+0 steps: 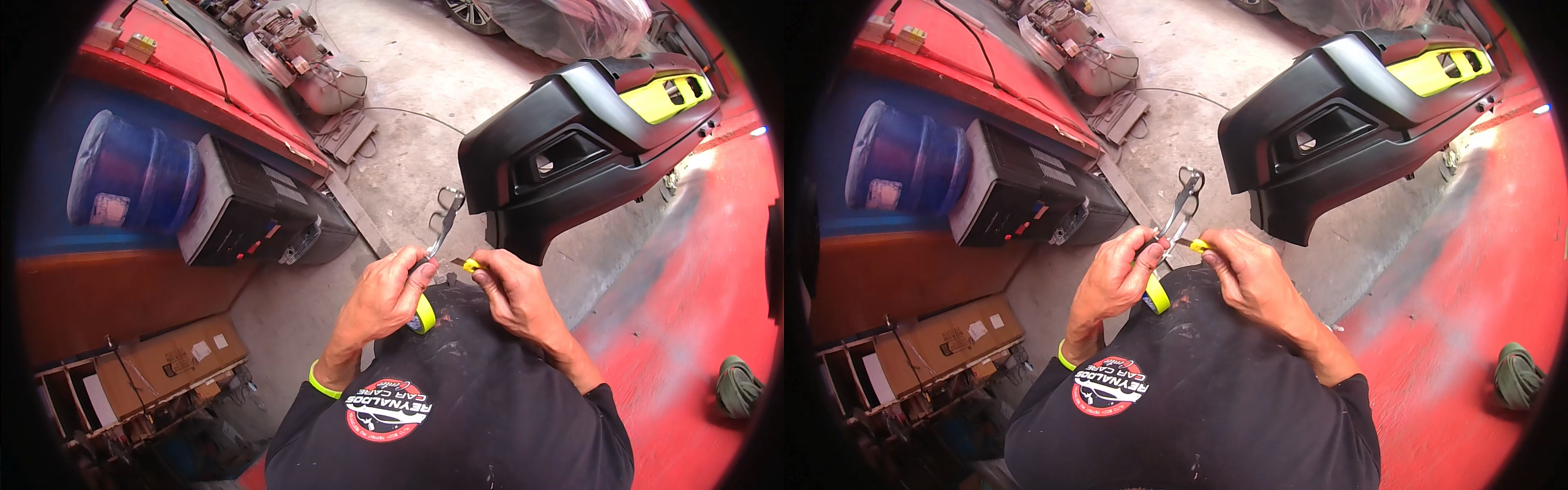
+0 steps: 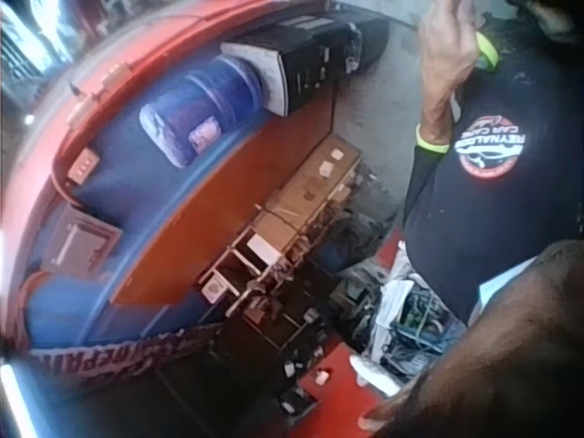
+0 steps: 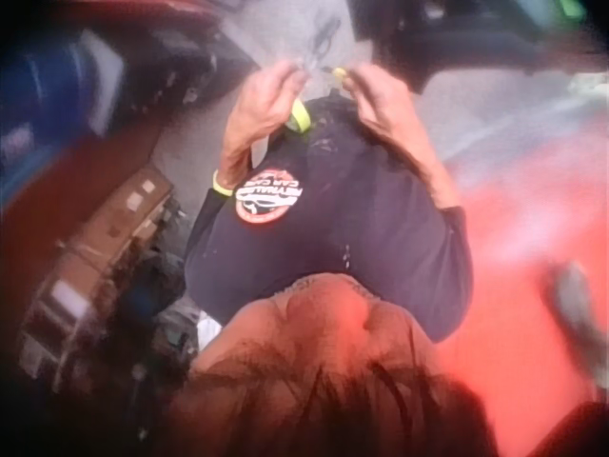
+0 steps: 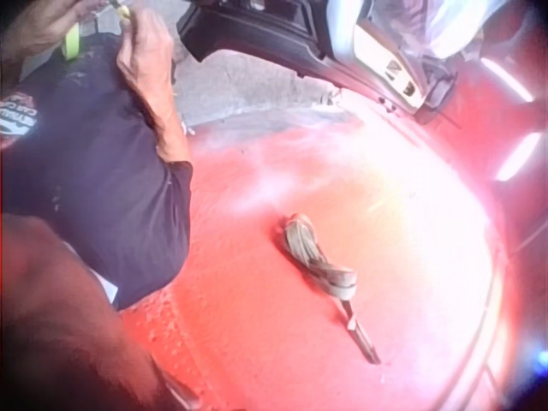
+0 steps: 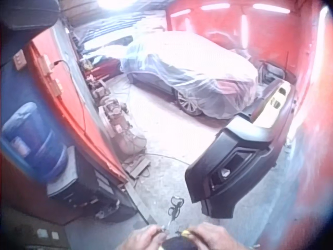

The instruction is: The person applies yellow masking tape to the edges of a car bumper's grille area, smoothing it down by hand and using a small yellow tool to press it into the corners, then uses a wire to secure a small component on the bumper.

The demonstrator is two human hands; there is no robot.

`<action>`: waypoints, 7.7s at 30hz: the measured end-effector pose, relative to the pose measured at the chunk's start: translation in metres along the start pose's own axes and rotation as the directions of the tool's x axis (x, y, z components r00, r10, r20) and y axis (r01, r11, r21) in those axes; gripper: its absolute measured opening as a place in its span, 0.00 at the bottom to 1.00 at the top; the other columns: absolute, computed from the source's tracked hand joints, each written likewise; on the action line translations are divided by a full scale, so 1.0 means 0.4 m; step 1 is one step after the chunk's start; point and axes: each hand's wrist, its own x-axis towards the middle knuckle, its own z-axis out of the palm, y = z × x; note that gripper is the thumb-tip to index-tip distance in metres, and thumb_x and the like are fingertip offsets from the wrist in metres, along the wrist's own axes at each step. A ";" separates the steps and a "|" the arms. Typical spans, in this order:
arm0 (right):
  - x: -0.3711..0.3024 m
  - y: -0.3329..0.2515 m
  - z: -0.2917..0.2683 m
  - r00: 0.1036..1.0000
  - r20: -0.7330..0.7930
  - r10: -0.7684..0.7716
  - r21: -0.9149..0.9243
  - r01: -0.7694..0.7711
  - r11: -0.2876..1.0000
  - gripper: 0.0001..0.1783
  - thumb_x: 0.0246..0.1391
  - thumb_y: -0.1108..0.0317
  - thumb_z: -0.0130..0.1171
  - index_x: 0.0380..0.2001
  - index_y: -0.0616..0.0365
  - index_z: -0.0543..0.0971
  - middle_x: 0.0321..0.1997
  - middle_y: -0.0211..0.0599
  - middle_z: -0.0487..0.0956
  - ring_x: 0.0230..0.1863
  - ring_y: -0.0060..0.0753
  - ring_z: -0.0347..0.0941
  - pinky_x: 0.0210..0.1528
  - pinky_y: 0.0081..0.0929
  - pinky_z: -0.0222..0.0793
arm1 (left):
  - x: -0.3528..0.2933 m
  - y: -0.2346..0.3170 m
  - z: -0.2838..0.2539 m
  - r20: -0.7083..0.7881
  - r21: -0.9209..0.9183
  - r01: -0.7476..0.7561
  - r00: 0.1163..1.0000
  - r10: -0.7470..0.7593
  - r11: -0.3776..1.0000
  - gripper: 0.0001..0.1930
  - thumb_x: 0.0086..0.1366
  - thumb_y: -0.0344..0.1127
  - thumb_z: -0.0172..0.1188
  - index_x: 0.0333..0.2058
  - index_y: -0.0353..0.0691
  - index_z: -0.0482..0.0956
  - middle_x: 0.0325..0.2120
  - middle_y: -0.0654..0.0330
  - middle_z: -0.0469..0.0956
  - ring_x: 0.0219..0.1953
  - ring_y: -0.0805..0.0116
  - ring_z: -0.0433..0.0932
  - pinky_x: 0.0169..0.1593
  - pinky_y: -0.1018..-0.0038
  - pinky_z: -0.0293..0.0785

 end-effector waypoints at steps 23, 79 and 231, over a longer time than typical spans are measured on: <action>0.058 0.010 -0.090 0.892 0.352 -0.285 -0.285 0.392 0.875 0.30 0.36 0.80 0.63 0.49 0.58 0.77 0.49 0.41 0.82 0.38 0.44 0.79 0.40 0.36 0.75 | 0.045 -0.005 -0.015 0.290 0.124 -0.177 0.947 0.135 0.976 0.11 0.69 0.38 0.58 0.35 0.34 0.73 0.26 0.49 0.74 0.32 0.45 0.75 0.36 0.57 0.69; 0.048 0.003 -0.104 0.894 0.336 -0.296 -0.157 0.363 0.918 0.22 0.37 0.78 0.66 0.41 0.53 0.83 0.37 0.33 0.82 0.35 0.40 0.80 0.34 0.33 0.76 | 0.127 -0.133 0.049 0.576 -0.735 0.294 0.746 0.334 0.611 0.08 0.68 0.31 0.59 0.36 0.32 0.82 0.34 0.58 0.83 0.33 0.74 0.80 0.38 0.80 0.75; 0.109 0.200 0.116 0.989 0.028 0.147 0.221 -0.150 0.964 0.23 0.56 0.53 0.68 0.44 0.62 0.79 0.31 0.42 0.79 0.31 0.30 0.74 0.34 0.35 0.69 | 0.128 -0.268 0.101 -0.121 -0.618 0.216 0.924 -0.363 0.756 0.22 0.76 0.53 0.49 0.38 0.39 0.81 0.13 0.69 0.69 0.14 0.83 0.64 0.20 0.82 0.57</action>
